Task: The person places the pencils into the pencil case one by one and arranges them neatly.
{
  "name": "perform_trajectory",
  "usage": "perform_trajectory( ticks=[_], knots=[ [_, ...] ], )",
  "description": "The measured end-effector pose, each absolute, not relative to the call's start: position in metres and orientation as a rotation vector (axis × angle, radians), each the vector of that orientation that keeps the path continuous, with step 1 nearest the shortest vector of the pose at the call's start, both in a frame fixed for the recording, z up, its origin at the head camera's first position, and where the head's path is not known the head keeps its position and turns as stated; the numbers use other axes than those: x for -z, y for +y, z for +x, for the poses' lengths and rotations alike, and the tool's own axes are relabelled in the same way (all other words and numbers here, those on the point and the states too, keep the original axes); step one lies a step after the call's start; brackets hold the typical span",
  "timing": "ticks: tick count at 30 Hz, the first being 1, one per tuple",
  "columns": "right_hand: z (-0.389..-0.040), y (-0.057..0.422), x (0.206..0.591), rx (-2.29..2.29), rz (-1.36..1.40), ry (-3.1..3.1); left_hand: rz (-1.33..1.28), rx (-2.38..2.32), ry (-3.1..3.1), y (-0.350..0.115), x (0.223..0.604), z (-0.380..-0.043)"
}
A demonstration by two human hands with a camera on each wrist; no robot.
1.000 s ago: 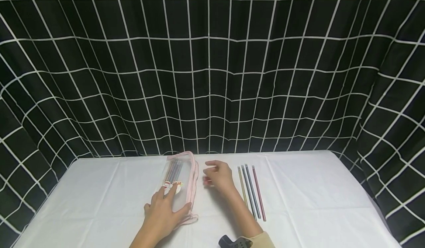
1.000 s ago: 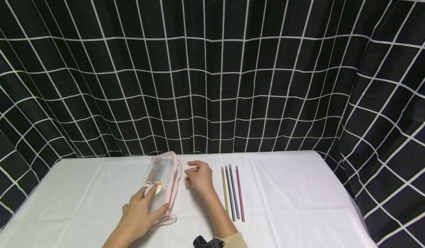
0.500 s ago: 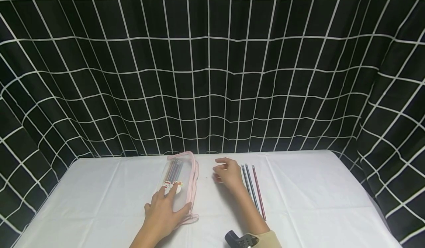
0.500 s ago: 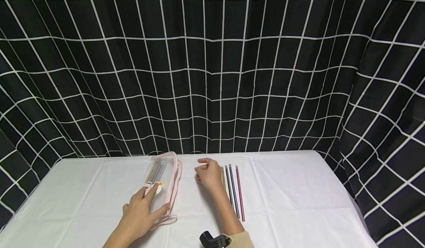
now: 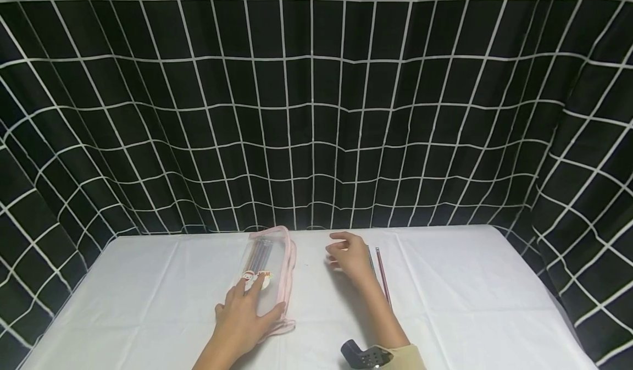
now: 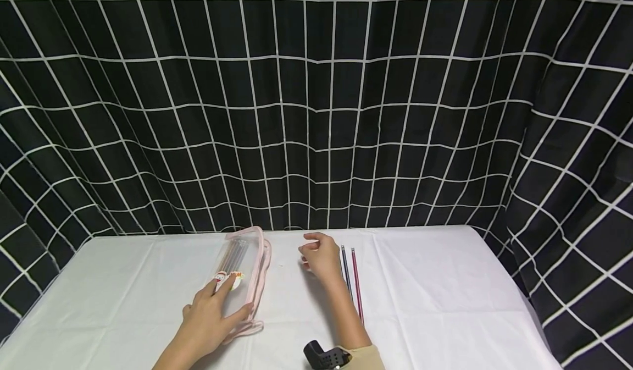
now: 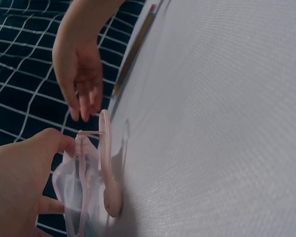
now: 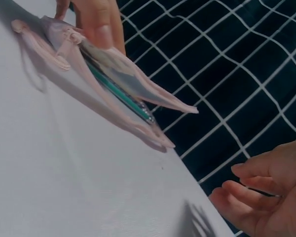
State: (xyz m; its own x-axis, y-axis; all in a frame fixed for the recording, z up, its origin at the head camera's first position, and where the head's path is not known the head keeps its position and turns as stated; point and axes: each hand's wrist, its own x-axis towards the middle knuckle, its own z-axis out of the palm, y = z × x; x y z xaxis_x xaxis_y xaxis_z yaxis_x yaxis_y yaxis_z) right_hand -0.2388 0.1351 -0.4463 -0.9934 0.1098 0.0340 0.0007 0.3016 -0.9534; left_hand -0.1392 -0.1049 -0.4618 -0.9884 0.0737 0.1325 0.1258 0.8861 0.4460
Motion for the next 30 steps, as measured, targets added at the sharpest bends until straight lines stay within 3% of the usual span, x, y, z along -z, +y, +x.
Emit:
perform_trajectory(
  ticks=[30],
  knots=[
    [-0.226,0.177,0.442,-1.539,-0.162,-2.533,-0.154,0.745,-2.936,-0.106,0.462,-0.141]
  ],
)
